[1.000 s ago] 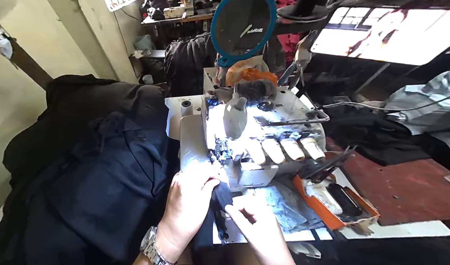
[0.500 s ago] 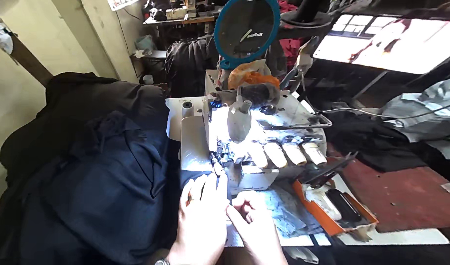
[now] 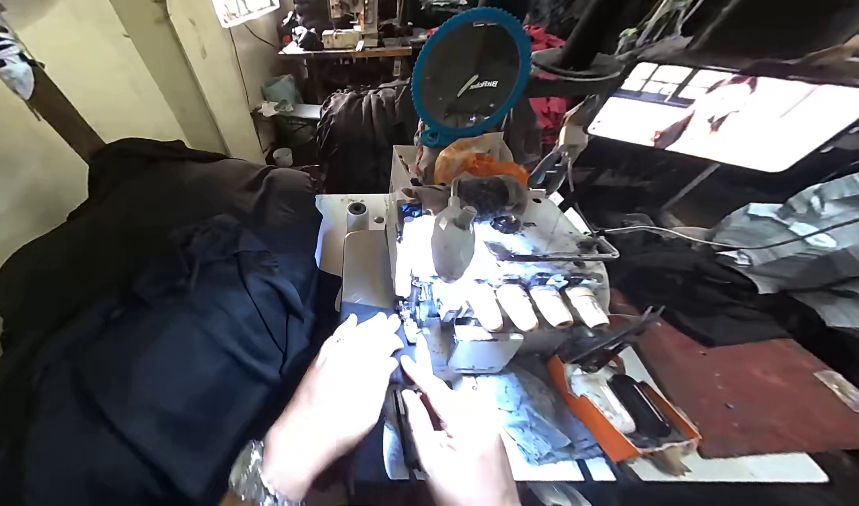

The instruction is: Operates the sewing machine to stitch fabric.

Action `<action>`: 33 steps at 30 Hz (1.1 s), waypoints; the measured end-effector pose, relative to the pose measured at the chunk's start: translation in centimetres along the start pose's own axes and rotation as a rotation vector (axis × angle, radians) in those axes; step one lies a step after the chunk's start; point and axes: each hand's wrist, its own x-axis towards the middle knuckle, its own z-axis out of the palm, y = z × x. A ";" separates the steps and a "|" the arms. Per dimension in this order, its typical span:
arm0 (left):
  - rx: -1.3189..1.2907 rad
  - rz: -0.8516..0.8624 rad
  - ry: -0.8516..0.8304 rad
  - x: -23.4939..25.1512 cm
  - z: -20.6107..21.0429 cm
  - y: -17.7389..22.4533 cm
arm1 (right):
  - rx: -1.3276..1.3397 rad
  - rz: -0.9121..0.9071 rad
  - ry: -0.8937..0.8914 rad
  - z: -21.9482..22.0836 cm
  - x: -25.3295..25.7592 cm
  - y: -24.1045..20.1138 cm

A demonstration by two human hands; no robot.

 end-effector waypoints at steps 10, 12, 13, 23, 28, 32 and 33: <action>-0.022 -0.339 0.116 5.3 -0.2 -3.0 | 0.091 0.086 -0.279 -0.8 0.8 -2.1; -0.031 -0.345 0.230 3.9 0.0 -3.1 | 0.148 0.123 -0.263 -1.7 1.1 -1.5; -0.033 -0.334 0.286 2.9 0.0 -3.1 | 0.159 0.106 -0.221 -1.9 1.4 -1.0; -0.169 -0.200 0.249 -2.6 0.7 6.0 | 0.296 -0.071 -0.257 -2.4 2.4 2.2; -0.353 -0.196 0.319 0.2 2.5 6.5 | -0.230 -0.076 -0.029 -3.7 2.8 2.6; -0.256 -0.236 0.313 1.1 -0.8 2.2 | -0.148 -0.119 0.031 -4.6 1.9 3.2; -0.234 -0.237 0.179 0.7 -1.3 1.0 | -0.084 -0.100 -0.011 -5.0 1.5 3.4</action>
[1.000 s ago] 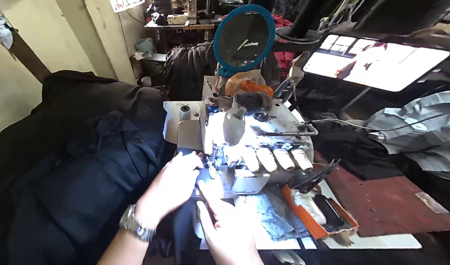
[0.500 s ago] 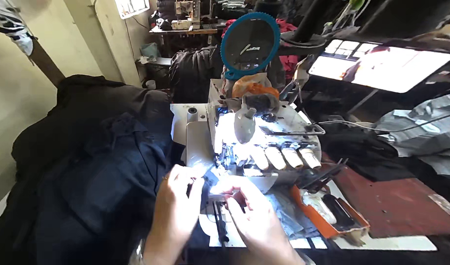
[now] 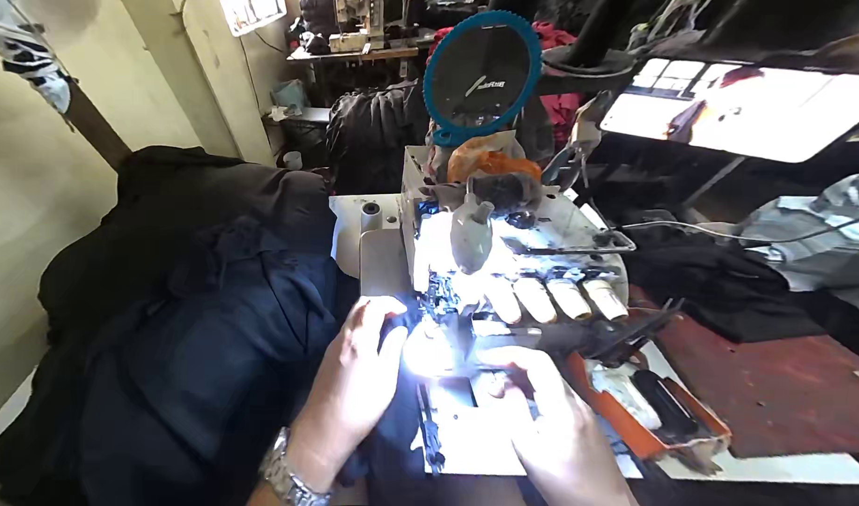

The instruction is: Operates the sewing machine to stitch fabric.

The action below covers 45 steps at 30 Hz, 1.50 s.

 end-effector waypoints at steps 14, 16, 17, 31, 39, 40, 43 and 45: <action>0.309 0.091 -0.220 10.7 2.7 -4.2 | -0.070 -0.195 0.031 3.6 -1.2 -1.8; 0.328 0.077 -0.209 11.1 3.0 -4.2 | -0.112 -0.243 0.050 4.4 -1.3 -2.4; 0.338 0.081 -0.204 11.0 3.1 -4.3 | -0.128 -0.257 0.068 4.8 -1.1 -2.8; 0.249 0.137 0.078 6.2 -0.2 -5.6 | -0.210 -0.107 -0.010 1.7 2.0 0.0; 0.050 0.163 -0.067 -1.0 1.4 -3.2 | -0.229 -0.243 0.079 3.0 -0.4 -0.4; 0.014 0.183 -0.127 -0.4 0.9 -3.9 | -0.228 -0.249 0.055 3.1 -0.6 -0.4; -0.027 0.239 -0.232 1.9 0.1 -5.5 | -0.237 -0.234 0.028 3.4 -0.6 -0.9; 0.014 0.245 -0.281 3.1 -0.1 -5.6 | -0.275 -0.204 0.035 3.8 -0.4 -1.2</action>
